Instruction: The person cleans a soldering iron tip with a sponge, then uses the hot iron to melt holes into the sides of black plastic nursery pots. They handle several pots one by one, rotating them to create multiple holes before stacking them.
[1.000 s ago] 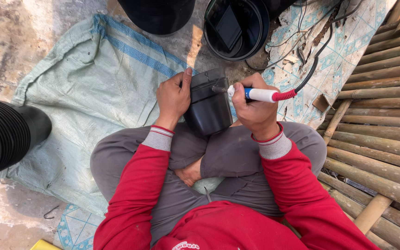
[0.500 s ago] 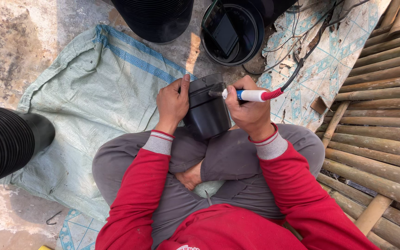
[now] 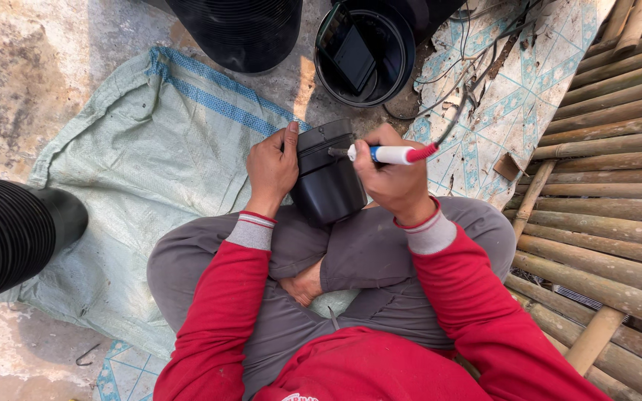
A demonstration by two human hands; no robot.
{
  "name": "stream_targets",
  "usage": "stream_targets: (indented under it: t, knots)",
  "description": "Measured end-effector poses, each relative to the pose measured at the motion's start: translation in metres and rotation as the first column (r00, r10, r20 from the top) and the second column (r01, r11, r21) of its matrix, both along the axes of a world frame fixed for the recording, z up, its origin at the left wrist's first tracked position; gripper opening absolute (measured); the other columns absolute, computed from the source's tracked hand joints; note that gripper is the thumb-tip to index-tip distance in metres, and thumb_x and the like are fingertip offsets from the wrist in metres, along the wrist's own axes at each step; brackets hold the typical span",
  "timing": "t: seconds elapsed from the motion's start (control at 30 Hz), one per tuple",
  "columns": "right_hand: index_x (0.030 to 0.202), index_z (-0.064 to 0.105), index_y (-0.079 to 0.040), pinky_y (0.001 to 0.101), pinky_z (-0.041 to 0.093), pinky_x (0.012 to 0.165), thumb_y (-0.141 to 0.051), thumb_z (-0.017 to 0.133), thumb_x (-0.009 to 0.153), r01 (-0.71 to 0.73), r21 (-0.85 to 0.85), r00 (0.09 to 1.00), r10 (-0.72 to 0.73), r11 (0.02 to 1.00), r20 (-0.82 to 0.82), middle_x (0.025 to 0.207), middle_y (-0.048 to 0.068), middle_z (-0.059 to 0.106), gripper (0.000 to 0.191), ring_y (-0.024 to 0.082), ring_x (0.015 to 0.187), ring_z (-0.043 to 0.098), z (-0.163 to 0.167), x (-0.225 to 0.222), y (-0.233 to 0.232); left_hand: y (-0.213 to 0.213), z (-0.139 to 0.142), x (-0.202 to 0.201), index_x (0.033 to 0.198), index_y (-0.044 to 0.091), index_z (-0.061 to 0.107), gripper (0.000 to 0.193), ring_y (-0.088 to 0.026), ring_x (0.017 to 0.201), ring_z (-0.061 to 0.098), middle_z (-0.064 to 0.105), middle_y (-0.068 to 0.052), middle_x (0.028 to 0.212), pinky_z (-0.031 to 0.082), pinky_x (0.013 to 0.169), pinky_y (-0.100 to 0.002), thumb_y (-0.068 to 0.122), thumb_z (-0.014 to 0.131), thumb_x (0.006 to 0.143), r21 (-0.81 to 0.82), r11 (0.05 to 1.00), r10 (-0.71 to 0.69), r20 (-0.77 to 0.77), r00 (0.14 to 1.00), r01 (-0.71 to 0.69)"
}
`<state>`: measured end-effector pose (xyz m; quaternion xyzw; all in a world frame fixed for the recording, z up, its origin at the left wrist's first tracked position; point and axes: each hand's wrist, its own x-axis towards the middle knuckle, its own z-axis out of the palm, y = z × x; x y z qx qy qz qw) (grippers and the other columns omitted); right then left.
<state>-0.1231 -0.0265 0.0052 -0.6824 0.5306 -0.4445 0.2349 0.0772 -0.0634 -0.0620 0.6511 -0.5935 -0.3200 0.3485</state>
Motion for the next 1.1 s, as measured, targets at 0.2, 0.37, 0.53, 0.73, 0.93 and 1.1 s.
stream_targets:
  t: [0.2,0.37,0.53,0.73,0.93,1.1]
  knots:
    - [0.099,0.057,-0.005,0.0236,0.034,0.049,-0.016,0.059,0.111,0.343,-0.095,0.819,-0.249,0.934,0.517,0.074,0.002,0.054,0.017,0.008,0.055,0.046,0.018,-0.074,0.013,0.008,0.002,0.044,0.085,-0.001,0.068,0.053,-0.018,0.062,0.051,0.059,-0.017,0.07,0.043,0.062,-0.036,0.042,0.057,0.113,0.074,0.991,0.125,-0.157,0.98,-0.115]
    - [0.095,0.054,-0.002,0.0278,0.029,0.049,-0.014,0.058,0.115,0.339,-0.04,0.609,-0.186,0.94,0.771,0.068,0.006,0.046,0.023,0.013,0.048,0.036,0.02,-0.13,0.005,0.061,0.069,0.152,0.117,0.0,0.068,0.035,-0.014,0.101,0.067,0.073,-0.005,0.112,0.053,0.092,-0.03,0.03,0.056,0.105,0.292,0.955,0.241,-0.862,0.446,0.049]
    - [0.095,0.055,0.0,0.0299,0.027,0.054,-0.018,0.052,0.116,0.261,0.008,0.535,-0.151,0.965,0.831,0.06,0.006,0.04,0.028,0.015,0.048,0.035,0.007,-0.144,0.003,0.167,0.204,0.224,0.133,0.002,0.061,0.02,-0.018,0.122,0.064,0.066,-0.008,0.129,0.05,0.117,-0.037,0.017,0.055,0.12,-0.3,0.826,0.09,-0.765,0.638,-0.477]
    - [0.099,0.053,-0.003,0.0285,0.025,0.055,-0.021,0.048,0.116,0.237,0.057,0.61,-0.194,0.97,0.768,0.058,0.004,0.036,0.026,0.013,0.048,0.031,0.011,-0.125,-0.002,0.2,0.263,0.27,0.118,0.002,0.064,0.032,-0.023,0.114,0.063,0.065,-0.008,0.115,0.049,0.106,-0.043,0.033,0.066,0.11,-0.774,0.523,0.65,0.092,0.754,-0.356]
    - [0.101,0.053,-0.002,0.0283,0.026,0.054,-0.022,0.048,0.118,0.243,-0.008,0.673,-0.162,0.97,0.722,0.058,0.005,0.037,0.027,0.013,0.047,0.032,0.033,-0.107,0.004,0.197,0.23,0.32,0.105,0.009,0.072,0.022,-0.023,0.107,0.05,0.054,-0.004,0.097,0.034,0.099,-0.039,0.031,0.07,0.104,-0.754,0.641,0.748,0.571,0.338,-0.145]
    - [0.095,0.048,-0.001,0.0286,0.031,0.053,-0.016,0.05,0.119,0.245,-0.064,0.685,-0.126,0.967,0.717,0.06,0.006,0.041,0.028,0.014,0.048,0.038,0.039,-0.1,0.005,0.167,0.237,0.302,0.107,0.01,0.078,0.018,-0.024,0.107,0.052,0.057,-0.004,0.101,0.035,0.1,-0.04,0.027,0.077,0.102,-0.876,0.478,0.804,0.464,0.373,0.059]
